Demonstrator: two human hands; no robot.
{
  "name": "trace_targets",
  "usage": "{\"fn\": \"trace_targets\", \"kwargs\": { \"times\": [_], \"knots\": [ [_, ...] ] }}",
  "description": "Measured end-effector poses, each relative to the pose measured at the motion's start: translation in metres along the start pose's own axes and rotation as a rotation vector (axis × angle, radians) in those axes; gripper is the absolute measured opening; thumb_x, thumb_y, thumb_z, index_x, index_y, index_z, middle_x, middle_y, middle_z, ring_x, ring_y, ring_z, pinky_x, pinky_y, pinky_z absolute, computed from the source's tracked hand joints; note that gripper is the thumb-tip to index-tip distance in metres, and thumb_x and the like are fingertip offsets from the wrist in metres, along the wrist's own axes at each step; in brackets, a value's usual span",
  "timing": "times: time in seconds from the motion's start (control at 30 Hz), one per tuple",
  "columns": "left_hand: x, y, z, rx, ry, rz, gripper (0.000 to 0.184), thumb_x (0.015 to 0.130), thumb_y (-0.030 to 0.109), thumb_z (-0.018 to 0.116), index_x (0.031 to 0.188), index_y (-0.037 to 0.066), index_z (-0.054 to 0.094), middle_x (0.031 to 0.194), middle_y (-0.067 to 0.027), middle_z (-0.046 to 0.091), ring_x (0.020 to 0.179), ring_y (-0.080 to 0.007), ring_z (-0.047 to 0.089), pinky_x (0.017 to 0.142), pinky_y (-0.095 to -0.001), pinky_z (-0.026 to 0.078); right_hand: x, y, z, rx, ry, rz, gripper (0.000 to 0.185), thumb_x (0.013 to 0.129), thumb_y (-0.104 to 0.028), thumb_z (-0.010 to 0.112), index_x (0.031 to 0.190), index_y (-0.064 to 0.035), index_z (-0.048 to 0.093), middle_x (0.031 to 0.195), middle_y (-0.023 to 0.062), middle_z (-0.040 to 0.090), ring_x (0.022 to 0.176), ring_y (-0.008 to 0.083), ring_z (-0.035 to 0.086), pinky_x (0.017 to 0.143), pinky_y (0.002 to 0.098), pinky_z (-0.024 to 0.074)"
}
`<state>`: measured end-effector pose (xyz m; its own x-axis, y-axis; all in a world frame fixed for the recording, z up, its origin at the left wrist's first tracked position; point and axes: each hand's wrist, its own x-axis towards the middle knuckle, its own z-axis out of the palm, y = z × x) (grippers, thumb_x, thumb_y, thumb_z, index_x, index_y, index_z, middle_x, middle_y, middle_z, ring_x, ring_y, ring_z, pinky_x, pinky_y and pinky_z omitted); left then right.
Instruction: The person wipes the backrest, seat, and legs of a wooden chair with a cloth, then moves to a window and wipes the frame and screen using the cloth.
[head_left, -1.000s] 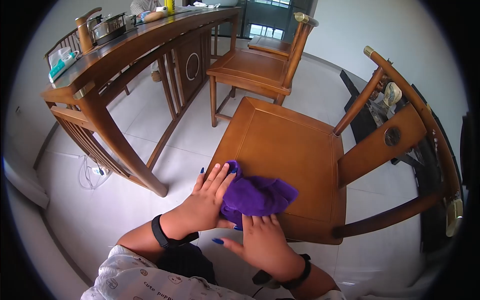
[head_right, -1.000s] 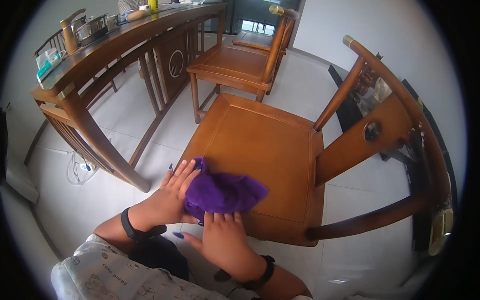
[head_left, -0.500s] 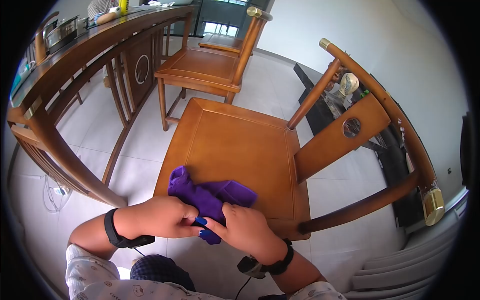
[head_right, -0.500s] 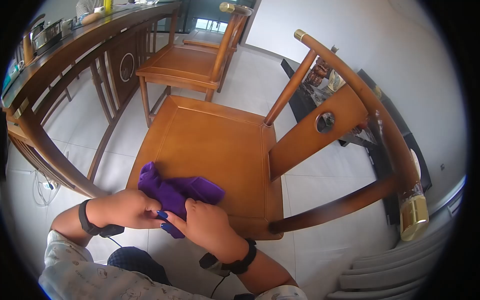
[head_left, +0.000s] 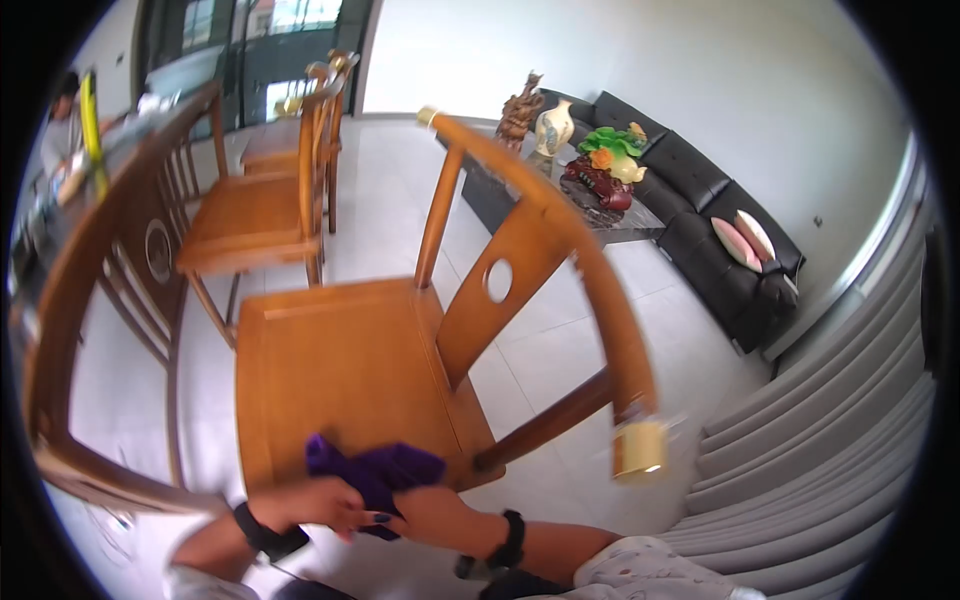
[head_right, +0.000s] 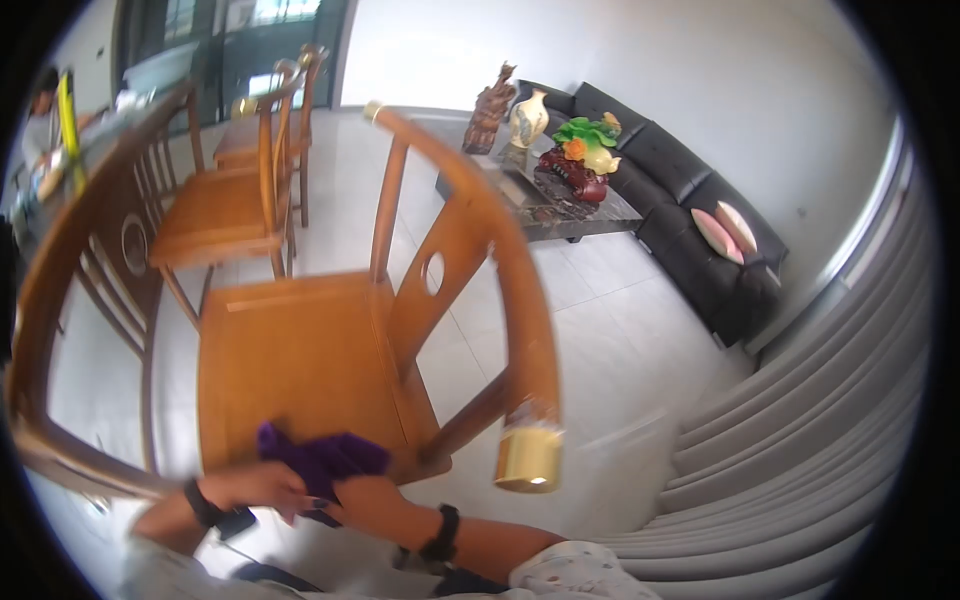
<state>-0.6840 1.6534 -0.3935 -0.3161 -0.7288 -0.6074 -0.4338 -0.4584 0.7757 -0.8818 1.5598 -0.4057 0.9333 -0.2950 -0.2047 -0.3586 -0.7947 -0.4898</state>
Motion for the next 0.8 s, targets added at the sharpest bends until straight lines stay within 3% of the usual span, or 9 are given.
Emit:
{"fn": "trace_targets", "kwargs": {
  "times": [0.07,0.13,0.2,0.23,0.43,0.53,0.67,0.8],
  "knots": [
    [0.003,-0.022,0.038,-0.396,-0.009,0.239,0.041,0.090,0.041,0.060,0.075,0.002,0.064,0.067,-0.0068,0.066,0.062,-0.0134,0.064,0.055,-0.0310,0.050,-0.035,-0.018,-0.013,0.107,-0.035,0.049,0.050,0.089,-0.047,0.048,0.073,-0.0027,0.062,0.065,0.0188,0.060,0.064,0.0381,0.060,0.059,0.0468,0.0485],
    [-0.011,-0.015,0.061,0.162,-0.145,0.218,0.035,0.099,0.032,0.043,0.108,0.004,0.063,0.104,-0.0099,0.067,0.099,-0.0175,0.061,0.087,-0.0308,0.048,-0.061,-0.041,-0.050,0.203,-0.042,-0.068,0.051,0.090,-0.047,0.046,0.073,-0.0021,0.062,0.068,0.0197,0.061,0.066,0.0391,0.060,0.062,0.0481,0.0477],
    [-0.044,0.021,0.084,-0.249,-0.109,-0.183,0.036,0.099,0.032,0.041,0.106,0.005,0.063,0.104,-0.0051,0.068,0.105,-0.0176,0.058,0.091,-0.0345,0.046,-0.073,-0.049,-0.059,0.198,-0.246,-0.112,0.052,0.091,-0.048,0.044,0.074,-0.0016,0.062,0.070,0.0200,0.062,0.068,0.0398,0.060,0.063,0.0484,0.0473],
    [-0.057,0.027,0.096,-0.328,-0.127,-0.198,0.037,0.099,0.033,0.041,0.105,0.004,0.063,0.102,-0.0060,0.068,0.103,-0.0183,0.059,0.089,-0.0350,0.047,-0.078,-0.056,-0.067,0.166,-0.399,-0.117,0.053,0.092,-0.048,0.043,0.074,-0.0015,0.062,0.070,0.0201,0.062,0.068,0.0400,0.060,0.064,0.0484,0.0472],
    [-0.104,0.044,0.124,-0.758,-0.219,-0.236,0.040,0.096,0.038,0.044,0.102,0.004,0.064,0.095,-0.0109,0.068,0.094,-0.0224,0.063,0.081,-0.0375,0.049,-0.120,-0.115,-0.135,0.164,-0.489,-0.196,0.054,0.092,-0.047,0.043,0.073,-0.0011,0.064,0.072,0.0190,0.063,0.068,0.0371,0.061,0.066,0.0455,0.0484],
    [-0.130,0.087,0.112,-0.673,-0.137,-0.231,0.039,0.095,0.037,0.045,0.101,0.003,0.064,0.093,-0.0121,0.067,0.092,-0.0240,0.062,0.079,-0.0379,0.049,-0.147,-0.158,-0.187,0.201,-0.392,-0.204,0.048,0.090,-0.044,0.047,0.073,-0.0021,0.064,0.070,0.0179,0.063,0.067,0.0364,0.061,0.063,0.0457,0.0485],
    [-0.170,0.160,0.092,-0.342,0.058,-0.114,0.038,0.094,0.037,0.046,0.099,0.003,0.064,0.091,-0.0137,0.067,0.088,-0.0260,0.062,0.076,-0.0385,0.048,-0.179,-0.220,-0.248,0.191,-0.093,-0.112,0.039,0.083,-0.040,0.058,0.070,-0.0038,0.063,0.063,0.0152,0.060,0.063,0.0373,0.060,0.060,0.0456,0.0479],
    [-0.230,0.225,0.070,0.042,0.142,0.036,0.038,0.094,0.036,0.048,0.097,0.002,0.064,0.088,-0.0154,0.066,0.085,-0.0281,0.062,0.074,-0.0391,0.048,-0.219,-0.269,-0.295,0.284,0.031,0.061,0.045,0.085,-0.044,0.056,0.066,-0.0037,0.063,0.062,0.0146,0.061,0.066,0.0351,0.061,0.061,0.0435,0.0479]
  ]
}}
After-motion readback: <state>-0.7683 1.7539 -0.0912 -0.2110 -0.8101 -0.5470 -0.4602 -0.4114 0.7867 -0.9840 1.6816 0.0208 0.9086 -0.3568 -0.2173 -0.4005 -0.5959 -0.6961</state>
